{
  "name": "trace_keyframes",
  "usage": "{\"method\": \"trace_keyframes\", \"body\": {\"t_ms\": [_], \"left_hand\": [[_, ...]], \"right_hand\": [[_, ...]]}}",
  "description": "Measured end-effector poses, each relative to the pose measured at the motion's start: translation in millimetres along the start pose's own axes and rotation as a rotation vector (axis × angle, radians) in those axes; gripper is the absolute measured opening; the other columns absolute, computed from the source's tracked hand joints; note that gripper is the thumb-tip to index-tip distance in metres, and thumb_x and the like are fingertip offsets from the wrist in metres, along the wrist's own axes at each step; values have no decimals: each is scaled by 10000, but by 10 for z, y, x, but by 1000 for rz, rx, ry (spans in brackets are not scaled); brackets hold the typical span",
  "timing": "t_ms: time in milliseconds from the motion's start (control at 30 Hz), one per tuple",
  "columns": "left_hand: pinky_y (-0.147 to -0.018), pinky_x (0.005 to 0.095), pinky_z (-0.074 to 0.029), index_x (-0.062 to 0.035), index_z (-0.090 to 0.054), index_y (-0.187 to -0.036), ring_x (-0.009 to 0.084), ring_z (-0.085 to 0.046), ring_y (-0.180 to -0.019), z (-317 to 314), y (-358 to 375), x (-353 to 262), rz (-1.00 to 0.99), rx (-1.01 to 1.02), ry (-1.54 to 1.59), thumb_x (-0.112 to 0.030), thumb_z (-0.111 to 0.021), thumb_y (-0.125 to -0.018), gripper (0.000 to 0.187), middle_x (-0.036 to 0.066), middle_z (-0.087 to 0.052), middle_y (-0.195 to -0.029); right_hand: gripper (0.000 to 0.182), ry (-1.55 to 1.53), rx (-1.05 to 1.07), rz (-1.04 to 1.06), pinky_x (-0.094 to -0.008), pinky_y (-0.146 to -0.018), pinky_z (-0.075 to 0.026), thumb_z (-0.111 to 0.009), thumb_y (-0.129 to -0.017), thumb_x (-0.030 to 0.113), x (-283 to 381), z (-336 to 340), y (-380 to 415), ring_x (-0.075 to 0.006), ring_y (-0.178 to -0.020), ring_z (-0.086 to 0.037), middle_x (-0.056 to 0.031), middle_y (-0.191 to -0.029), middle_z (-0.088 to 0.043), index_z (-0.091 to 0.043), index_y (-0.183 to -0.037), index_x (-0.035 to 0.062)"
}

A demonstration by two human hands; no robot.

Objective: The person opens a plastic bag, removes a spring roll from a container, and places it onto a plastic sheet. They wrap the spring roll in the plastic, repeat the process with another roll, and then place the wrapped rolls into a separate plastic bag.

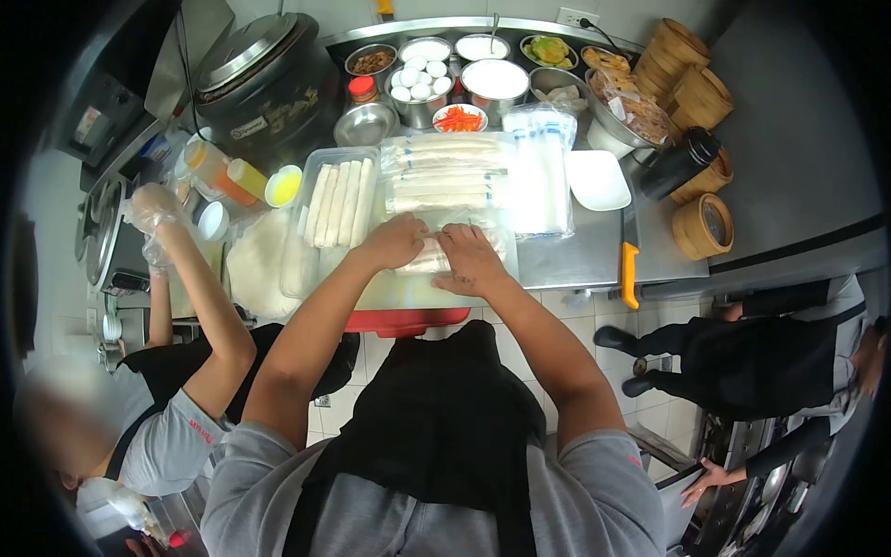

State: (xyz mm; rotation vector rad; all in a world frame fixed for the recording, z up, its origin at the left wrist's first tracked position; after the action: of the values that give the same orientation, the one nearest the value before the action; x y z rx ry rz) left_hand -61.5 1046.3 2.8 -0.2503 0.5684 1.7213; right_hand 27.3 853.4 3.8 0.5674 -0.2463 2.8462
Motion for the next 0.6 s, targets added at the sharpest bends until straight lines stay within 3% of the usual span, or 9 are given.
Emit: {"method": "trace_keyframes", "body": {"t_ms": [133,233,400,600], "left_hand": [[-1004,447,-468,-68,-679,-1189,378,-578,-1150,-72,-95,0,-16,-84,50,-204,-541,-923,329,190,-600,-1179],[-1014,435,-466,-59,-704,-1191,378,-575,-1160,-44,-157,18,16,11,77,-189,-523,-934,340,209,-593,-1195],[-1024,437,-454,-64,-680,-1303,398,-563,-1167,-14,-185,23,17,92,43,-209,-485,-949,430,243,-581,-1196],[-1028,441,-450,-52,-606,-1391,402,-546,-1191,-128,-83,-46,44,24,-20,-217,-486,-936,499,260,-566,-1216]], "right_hand": [[787,-5,0,15,-461,-1068,-367,-854,-703,454,21,0,-90,-344,-1210,-493,-155,-1240,-540,-555,-1304,42],[747,-1,18,6,-460,-998,-394,-844,-709,486,81,-61,-124,-338,-1133,-505,-143,-1172,-540,-582,-1252,45],[660,14,-3,23,-451,-943,-406,-805,-756,508,89,-141,-58,-325,-1078,-510,-126,-1119,-535,-604,-1190,53],[562,7,-1,41,-439,-929,-413,-779,-808,476,174,-146,69,-308,-1064,-505,-113,-1112,-539,-619,-1151,60]]}}
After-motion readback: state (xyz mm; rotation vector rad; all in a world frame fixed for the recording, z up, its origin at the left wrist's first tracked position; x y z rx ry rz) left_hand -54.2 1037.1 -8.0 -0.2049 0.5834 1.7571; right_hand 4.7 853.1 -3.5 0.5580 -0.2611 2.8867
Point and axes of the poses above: each hand's wrist, its own y-axis away from the middle knuckle, its own z-axis out of the back of the hand, x = y × z, the point moved 1 cm from there along -y, towards the middle knuckle
